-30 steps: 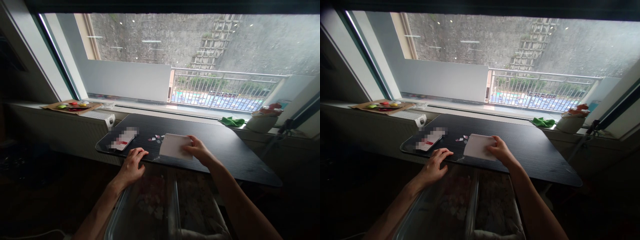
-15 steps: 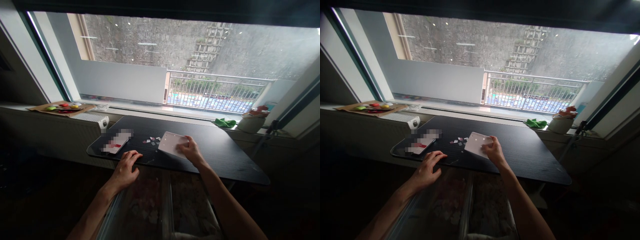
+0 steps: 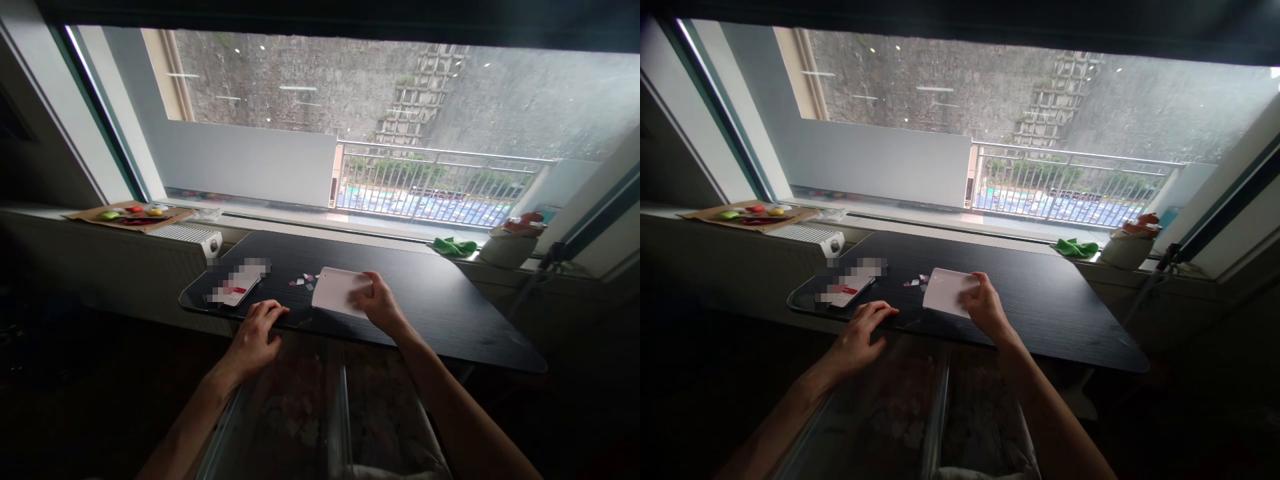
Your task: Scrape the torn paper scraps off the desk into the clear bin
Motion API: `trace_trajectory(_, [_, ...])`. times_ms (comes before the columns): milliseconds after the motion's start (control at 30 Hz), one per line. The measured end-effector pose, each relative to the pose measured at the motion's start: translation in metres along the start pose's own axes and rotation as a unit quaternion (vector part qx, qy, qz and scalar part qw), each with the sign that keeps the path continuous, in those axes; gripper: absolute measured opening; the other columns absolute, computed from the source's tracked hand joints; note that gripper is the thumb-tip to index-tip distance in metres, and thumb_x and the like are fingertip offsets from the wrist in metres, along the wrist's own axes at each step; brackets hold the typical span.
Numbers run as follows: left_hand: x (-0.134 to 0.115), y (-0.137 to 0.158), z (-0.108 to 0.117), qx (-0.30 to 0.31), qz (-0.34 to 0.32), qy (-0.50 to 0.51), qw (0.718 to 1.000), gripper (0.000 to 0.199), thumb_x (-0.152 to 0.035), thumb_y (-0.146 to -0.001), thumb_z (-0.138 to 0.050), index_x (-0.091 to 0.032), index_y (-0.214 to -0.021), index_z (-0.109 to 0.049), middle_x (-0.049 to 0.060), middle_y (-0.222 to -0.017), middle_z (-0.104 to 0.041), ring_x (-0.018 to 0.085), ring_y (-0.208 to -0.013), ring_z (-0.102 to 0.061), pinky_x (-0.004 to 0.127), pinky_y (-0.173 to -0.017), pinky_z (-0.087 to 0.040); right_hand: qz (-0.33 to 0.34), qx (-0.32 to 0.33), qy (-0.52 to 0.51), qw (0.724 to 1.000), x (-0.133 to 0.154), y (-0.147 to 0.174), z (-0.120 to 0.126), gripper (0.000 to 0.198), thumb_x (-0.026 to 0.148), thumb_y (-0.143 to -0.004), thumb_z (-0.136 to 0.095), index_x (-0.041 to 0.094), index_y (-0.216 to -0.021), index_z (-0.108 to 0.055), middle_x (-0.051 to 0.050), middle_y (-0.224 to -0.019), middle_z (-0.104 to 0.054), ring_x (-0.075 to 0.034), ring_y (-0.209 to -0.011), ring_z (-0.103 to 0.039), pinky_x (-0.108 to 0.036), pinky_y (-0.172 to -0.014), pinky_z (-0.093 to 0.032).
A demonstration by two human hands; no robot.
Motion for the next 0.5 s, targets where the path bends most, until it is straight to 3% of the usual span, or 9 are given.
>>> trace_trajectory(133, [0.001,0.0,-0.001,-0.002,-0.005,-0.005,1.0,0.048,-0.007,-0.067,-0.051,-0.02,-0.112,-0.064,0.007,-0.113,-0.058,0.025,-0.108,-0.052,0.043,-0.1,-0.049,-0.012,0.004,0.024,1.0,0.002,0.007,0.031,0.047,0.023,-0.066,-0.063,0.021,-0.112,-0.053,0.001,-0.072,-0.066,-0.018,-0.062,-0.065,-0.031,-0.054,-0.054])
trace_trajectory(267, [0.0,0.001,-0.002,-0.003,-0.001,-0.005,1.0,0.049,-0.006,-0.067,-0.05,-0.02,-0.112,-0.063,0.006,-0.113,-0.058,0.025,-0.109,-0.052,0.043,-0.1,-0.048,-0.012,-0.043,0.008,0.999,0.006,0.007,0.059,0.048,0.025,-0.066,-0.067,0.02,-0.111,-0.052,-0.002,-0.076,-0.069,-0.021,-0.065,-0.068,-0.034,-0.059,-0.057])
trace_trajectory(367, [-0.001,0.001,-0.001,-0.003,0.007,0.0,1.0,0.05,-0.006,-0.067,-0.05,-0.021,-0.112,-0.062,0.006,-0.113,-0.058,0.024,-0.11,-0.052,0.042,-0.101,-0.048,-0.007,-0.046,-0.036,0.998,0.01,-0.005,0.048,0.047,0.026,-0.067,-0.069,0.02,-0.11,-0.051,-0.005,-0.081,-0.071,-0.022,-0.071,-0.07,-0.036,-0.063,-0.059])
trace_trajectory(500, [-0.002,0.001,-0.001,0.009,0.012,-0.004,1.0,0.051,-0.006,-0.065,-0.051,-0.02,-0.113,-0.062,0.007,-0.115,-0.058,0.026,-0.111,-0.052,0.044,-0.101,-0.048,-0.007,0.003,-0.04,0.999,0.016,-0.03,0.006,0.049,0.026,-0.07,-0.068,0.02,-0.114,-0.047,-0.006,-0.087,-0.071,-0.022,-0.077,-0.07,-0.036,-0.067,-0.059])
Point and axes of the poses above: each hand's wrist, its own y-axis away from the middle knuckle, its own z-axis out of the back of the hand, x = y × z, the point moved 2 cm from there along -y, towards the middle knuckle
